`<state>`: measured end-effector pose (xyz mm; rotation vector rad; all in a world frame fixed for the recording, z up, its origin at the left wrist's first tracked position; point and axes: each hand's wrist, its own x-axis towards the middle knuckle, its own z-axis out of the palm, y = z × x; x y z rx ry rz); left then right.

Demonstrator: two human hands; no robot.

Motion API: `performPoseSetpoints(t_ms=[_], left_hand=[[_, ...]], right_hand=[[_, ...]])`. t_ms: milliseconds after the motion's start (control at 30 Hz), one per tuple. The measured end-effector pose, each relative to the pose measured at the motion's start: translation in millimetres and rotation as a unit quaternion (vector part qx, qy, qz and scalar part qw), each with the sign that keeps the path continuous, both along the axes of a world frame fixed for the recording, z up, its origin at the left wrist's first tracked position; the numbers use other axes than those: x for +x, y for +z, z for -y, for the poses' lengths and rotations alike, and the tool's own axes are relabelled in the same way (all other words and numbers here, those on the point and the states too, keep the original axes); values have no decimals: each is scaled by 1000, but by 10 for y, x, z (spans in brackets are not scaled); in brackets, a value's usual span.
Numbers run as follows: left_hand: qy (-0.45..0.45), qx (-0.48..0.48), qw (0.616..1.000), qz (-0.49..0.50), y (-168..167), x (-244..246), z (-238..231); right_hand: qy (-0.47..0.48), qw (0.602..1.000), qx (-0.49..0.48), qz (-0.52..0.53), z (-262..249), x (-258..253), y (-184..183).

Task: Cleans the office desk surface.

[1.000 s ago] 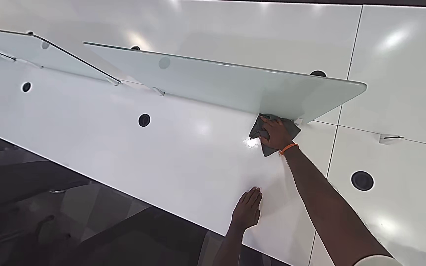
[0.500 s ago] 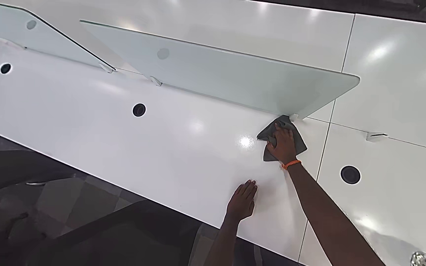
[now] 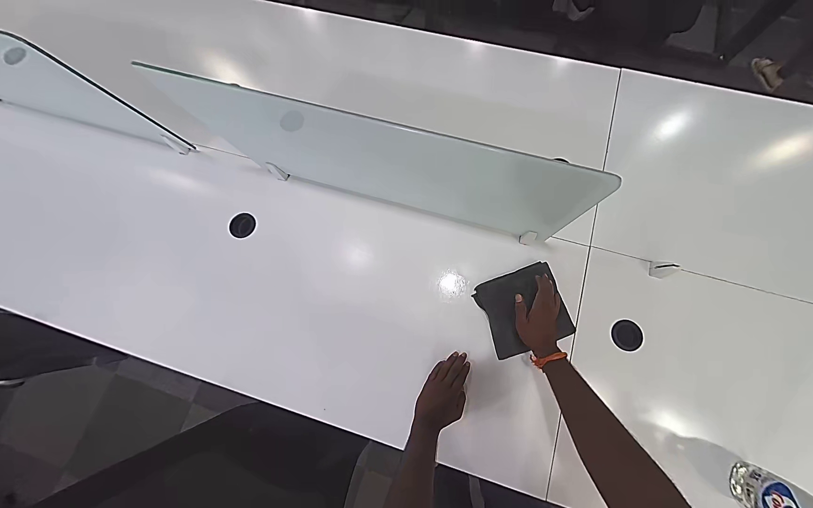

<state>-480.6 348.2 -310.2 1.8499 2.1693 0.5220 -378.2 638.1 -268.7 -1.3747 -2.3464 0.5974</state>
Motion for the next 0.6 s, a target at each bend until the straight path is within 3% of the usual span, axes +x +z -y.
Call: performPoseSetpoints(t_ms=[67, 167, 600], left_hand=[[1, -1, 1000, -3, -4, 2, 6], [1, -2, 1000, -4, -21, 1, 20], [0, -7, 1000, -13, -4, 9, 11]], right_hand=[[-83, 996, -13, 29, -34, -141, -73], [-114, 987, 7, 117, -249, -273, -235], [-27, 984, 23, 173, -802, -442, -178]])
